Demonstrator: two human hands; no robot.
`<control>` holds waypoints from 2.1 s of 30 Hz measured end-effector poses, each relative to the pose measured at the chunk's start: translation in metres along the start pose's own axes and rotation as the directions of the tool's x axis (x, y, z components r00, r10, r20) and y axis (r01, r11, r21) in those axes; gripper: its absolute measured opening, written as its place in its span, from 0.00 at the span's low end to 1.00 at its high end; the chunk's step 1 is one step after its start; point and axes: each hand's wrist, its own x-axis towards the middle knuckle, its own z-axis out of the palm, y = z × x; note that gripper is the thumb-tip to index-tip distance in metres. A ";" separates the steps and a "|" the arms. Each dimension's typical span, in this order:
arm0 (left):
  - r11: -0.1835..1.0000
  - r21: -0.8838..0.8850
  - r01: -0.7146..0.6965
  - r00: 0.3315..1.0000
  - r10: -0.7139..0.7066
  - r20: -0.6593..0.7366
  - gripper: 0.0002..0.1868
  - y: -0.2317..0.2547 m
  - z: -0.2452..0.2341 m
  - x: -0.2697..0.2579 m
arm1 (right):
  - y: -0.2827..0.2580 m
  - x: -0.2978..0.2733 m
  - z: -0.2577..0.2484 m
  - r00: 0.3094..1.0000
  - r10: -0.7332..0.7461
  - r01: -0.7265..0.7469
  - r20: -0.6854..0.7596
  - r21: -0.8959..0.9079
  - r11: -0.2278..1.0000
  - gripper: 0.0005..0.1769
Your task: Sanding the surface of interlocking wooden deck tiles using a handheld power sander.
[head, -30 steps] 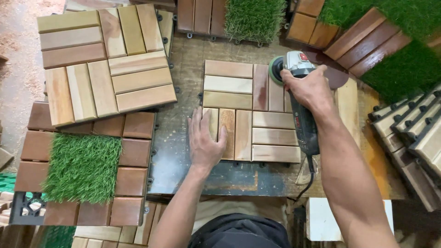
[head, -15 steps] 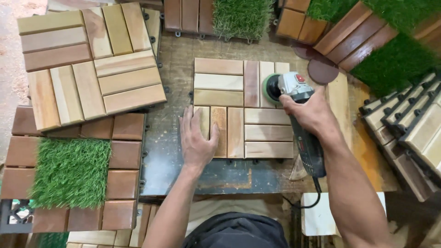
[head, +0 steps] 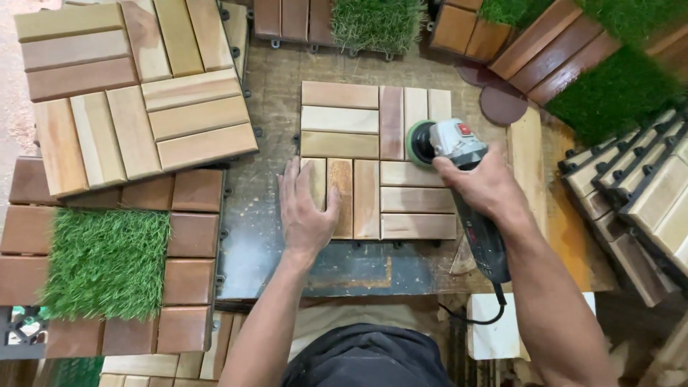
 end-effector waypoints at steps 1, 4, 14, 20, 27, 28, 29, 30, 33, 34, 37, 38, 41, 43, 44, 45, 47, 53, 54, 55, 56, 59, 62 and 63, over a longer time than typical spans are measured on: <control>1.000 -0.001 -0.001 1.000 0.001 0.004 0.33 0.000 0.000 0.000 | 0.004 0.006 0.004 1.000 -0.009 0.009 -0.021 -0.027 1.000 0.61; 1.000 0.007 -0.013 1.000 0.013 0.002 0.33 0.000 0.001 0.003 | -0.004 0.004 0.011 0.999 -0.033 0.032 -0.028 -0.040 0.999 0.65; 0.999 0.027 -0.023 0.999 0.024 -0.022 0.34 -0.006 0.006 -0.003 | -0.023 0.026 0.021 0.983 -0.180 0.180 0.020 0.023 0.983 0.52; 1.000 -0.001 -0.004 1.000 0.004 -0.025 0.34 -0.006 0.005 -0.002 | -0.067 0.021 0.028 0.972 -0.235 0.235 0.007 -0.013 0.972 0.59; 1.000 -0.023 -0.011 0.999 0.010 -0.035 0.32 -0.003 0.001 0.003 | -0.064 0.064 0.027 0.965 -0.254 0.255 -0.066 0.010 0.967 0.61; 0.999 -0.030 -0.013 0.999 0.012 -0.030 0.32 -0.004 0.003 0.006 | -0.062 0.063 0.020 0.970 -0.234 0.236 -0.064 0.014 0.972 0.58; 0.999 -0.031 0.007 1.000 -0.007 -0.013 0.32 -0.004 0.001 -0.002 | -0.055 0.059 0.019 0.977 -0.208 0.208 -0.040 0.008 0.978 0.55; 0.999 -0.031 0.018 1.000 -0.018 -0.008 0.32 -0.003 0.001 -0.005 | -0.049 0.054 0.018 0.978 -0.204 0.204 -0.032 0.000 0.979 0.55; 0.999 -0.031 0.008 1.000 -0.009 -0.014 0.32 -0.005 0.002 0.000 | -0.044 0.037 0.012 0.980 -0.181 0.180 -0.079 -0.028 0.983 0.55; 1.000 -0.029 0.004 1.000 -0.005 -0.023 0.32 -0.006 0.004 0.001 | -0.045 0.026 0.009 0.983 -0.168 0.167 -0.072 -0.009 0.986 0.55; 0.999 -0.032 0.005 1.000 -0.005 -0.017 0.32 -0.004 0.004 -0.003 | -0.034 0.006 0.006 0.990 -0.134 0.134 -0.044 0.009 0.991 0.54; 0.999 -0.033 0.008 1.000 -0.008 -0.019 0.32 -0.004 0.002 -0.002 | -0.031 0.002 0.004 0.991 -0.133 0.133 -0.026 0.010 0.991 0.55; 0.999 -0.033 0.011 0.999 -0.012 -0.031 0.32 -0.005 0.007 -0.004 | -0.010 -0.010 0.008 0.994 -0.103 0.105 0.045 -0.051 0.993 0.55; 0.999 -0.042 0.012 0.999 -0.013 -0.034 0.32 -0.003 0.005 -0.002 | -0.006 -0.023 0.008 0.993 -0.085 0.090 0.086 -0.064 0.994 0.53; 0.998 -0.054 0.010 0.999 -0.012 -0.035 0.32 -0.003 0.004 -0.001 | -0.003 -0.030 0.009 0.990 -0.062 0.072 0.123 -0.077 0.994 0.50; 0.999 -0.054 0.009 0.999 -0.011 -0.033 0.32 -0.002 0.000 -0.001 | 0.002 -0.035 0.012 0.991 -0.061 0.071 0.123 -0.076 0.995 0.50; 0.988 -0.138 0.070 0.997 -0.065 0.043 0.38 0.002 -0.007 0.000 | 0.012 -0.044 0.019 0.977 -0.032 0.063 0.210 -0.143 0.988 0.49; 0.961 -0.257 0.099 0.994 -0.084 0.068 0.43 0.001 -0.012 0.002 | 0.015 -0.050 0.042 0.955 -0.073 0.142 0.288 -0.225 0.964 0.52; 0.962 -0.256 0.099 0.994 -0.084 0.069 0.43 0.000 -0.014 0.001 | 0.012 -0.048 0.044 0.955 -0.073 0.142 0.288 -0.224 0.964 0.52; 0.957 -0.269 0.103 0.993 -0.085 0.077 0.44 -0.001 -0.015 0.001 | 0.008 -0.044 0.046 0.954 -0.094 0.165 0.283 -0.240 0.957 0.53; 0.953 -0.283 0.107 0.993 -0.086 0.085 0.44 -0.001 -0.017 0.001 | 0.004 -0.040 0.048 0.954 -0.114 0.188 0.278 -0.256 0.948 0.53; 0.943 -0.314 0.107 0.993 -0.088 0.077 0.44 -0.004 -0.016 0.000 | -0.022 -0.041 0.046 0.954 -0.183 0.239 0.238 -0.230 0.944 0.49; 0.938 -0.331 0.104 0.994 -0.088 0.064 0.43 -0.003 -0.018 0.000 | -0.046 -0.029 0.047 0.955 -0.256 0.288 0.152 -0.250 0.924 0.51; 0.940 -0.327 0.100 0.995 -0.089 0.051 0.43 -0.005 -0.016 0.001 | -0.050 -0.019 0.048 0.951 -0.270 0.301 0.153 -0.249 0.920 0.51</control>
